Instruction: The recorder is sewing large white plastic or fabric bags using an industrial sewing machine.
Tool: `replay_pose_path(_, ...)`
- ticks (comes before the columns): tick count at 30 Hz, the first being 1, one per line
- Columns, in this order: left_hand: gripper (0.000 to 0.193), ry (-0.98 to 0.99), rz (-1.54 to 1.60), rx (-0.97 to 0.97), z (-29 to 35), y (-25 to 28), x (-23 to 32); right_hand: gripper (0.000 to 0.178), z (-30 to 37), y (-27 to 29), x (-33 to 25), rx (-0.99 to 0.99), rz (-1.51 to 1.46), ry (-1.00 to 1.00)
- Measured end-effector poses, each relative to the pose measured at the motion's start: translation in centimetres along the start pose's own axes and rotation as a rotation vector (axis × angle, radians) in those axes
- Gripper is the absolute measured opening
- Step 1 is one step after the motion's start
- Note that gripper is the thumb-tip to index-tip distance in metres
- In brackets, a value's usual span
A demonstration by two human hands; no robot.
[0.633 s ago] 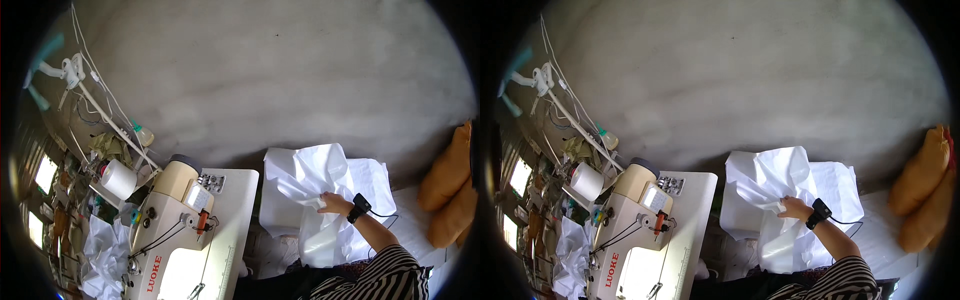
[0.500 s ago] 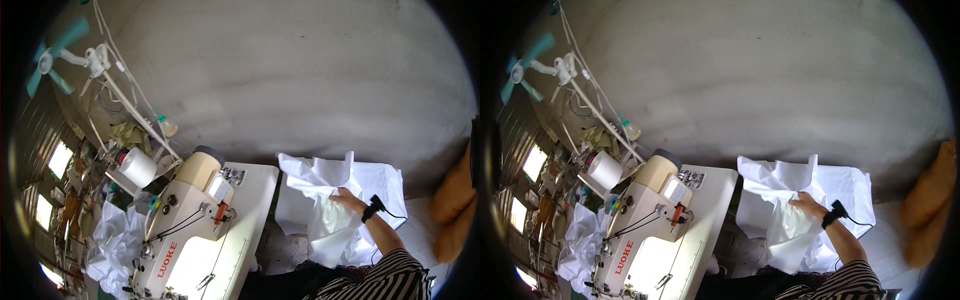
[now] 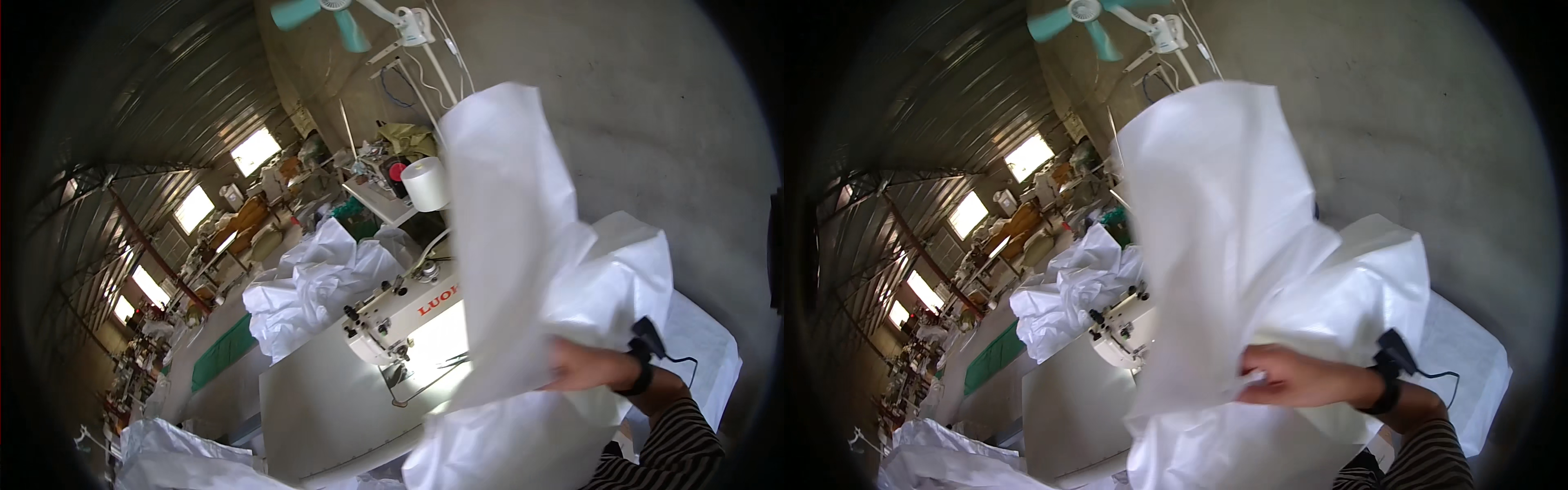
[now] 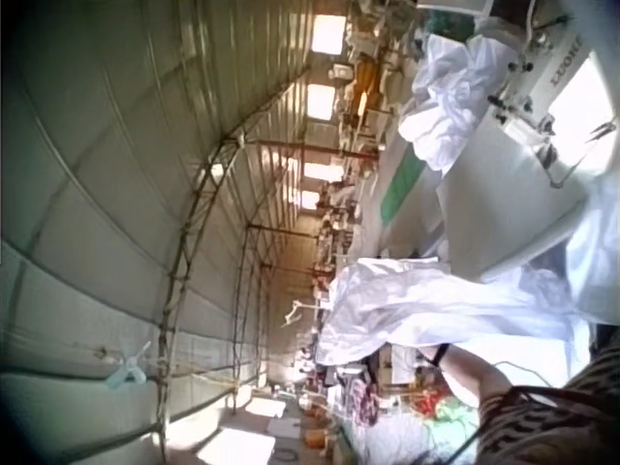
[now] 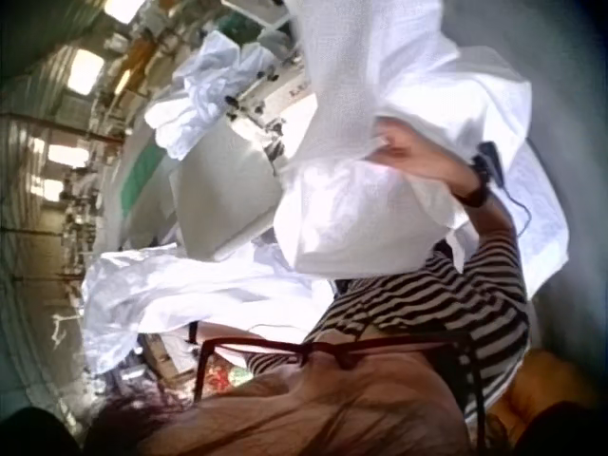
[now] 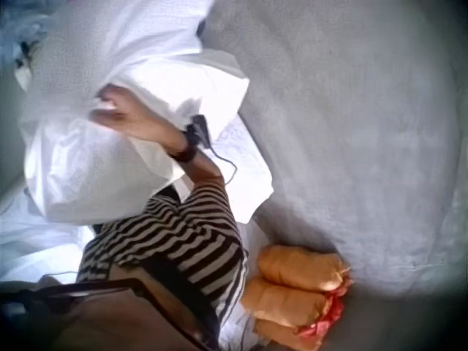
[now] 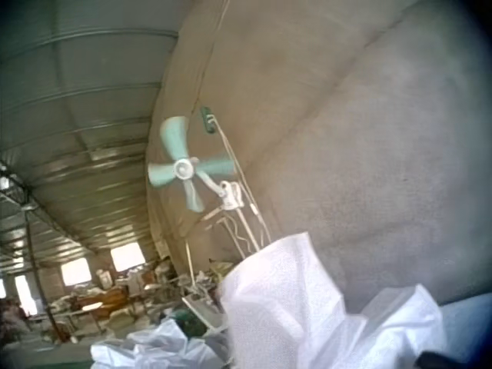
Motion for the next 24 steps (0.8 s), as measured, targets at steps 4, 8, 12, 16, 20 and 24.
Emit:
replay_pose_path(4, 0.011, -0.013, 0.039, 0.284, -4.0, 13.5, 1.6, 0.024, -13.0, -20.0, -0.6, -0.305, -0.090, 0.232)
replay_pose_path(8, 0.009, -0.063, 0.038, 0.543, -4.8, 25.3, 3.3, 0.032, -20.1, -38.3, 1.8, -0.551, 0.082, 0.190)
replay_pose_path(12, 0.008, -0.094, 0.171, 0.524, -4.7, 23.2, 2.2, 0.046, -19.4, -42.8, 1.8, -0.369, 0.513, 0.586)
replay_pose_path(16, 0.007, 0.101, 0.561, 0.093, -1.6, 1.7, -1.8, 0.059, -17.2, -34.5, 7.5, -0.083, 0.920, 0.462)
replay_pose_path(20, 0.009, 0.283, 0.244, -0.368, 7.5, -16.8, -3.8, 0.072, -10.1, -32.3, 11.3, -0.437, 0.890, 0.518)
replay_pose_path(24, 0.012, 0.089, 0.246, -0.300, 12.7, -17.8, -3.6, 0.071, -9.6, -26.6, 12.8, -0.153, 0.851, 0.305)
Point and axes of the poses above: each hand's wrist, its own z-axis away from the middle knuckle, its own y-axis out of the back of the hand, x = y × z, the point moved 8 cm from there along -z, towards the middle knuckle, and after that the axes turned 1 degree about -y, right-handed, at the moved point
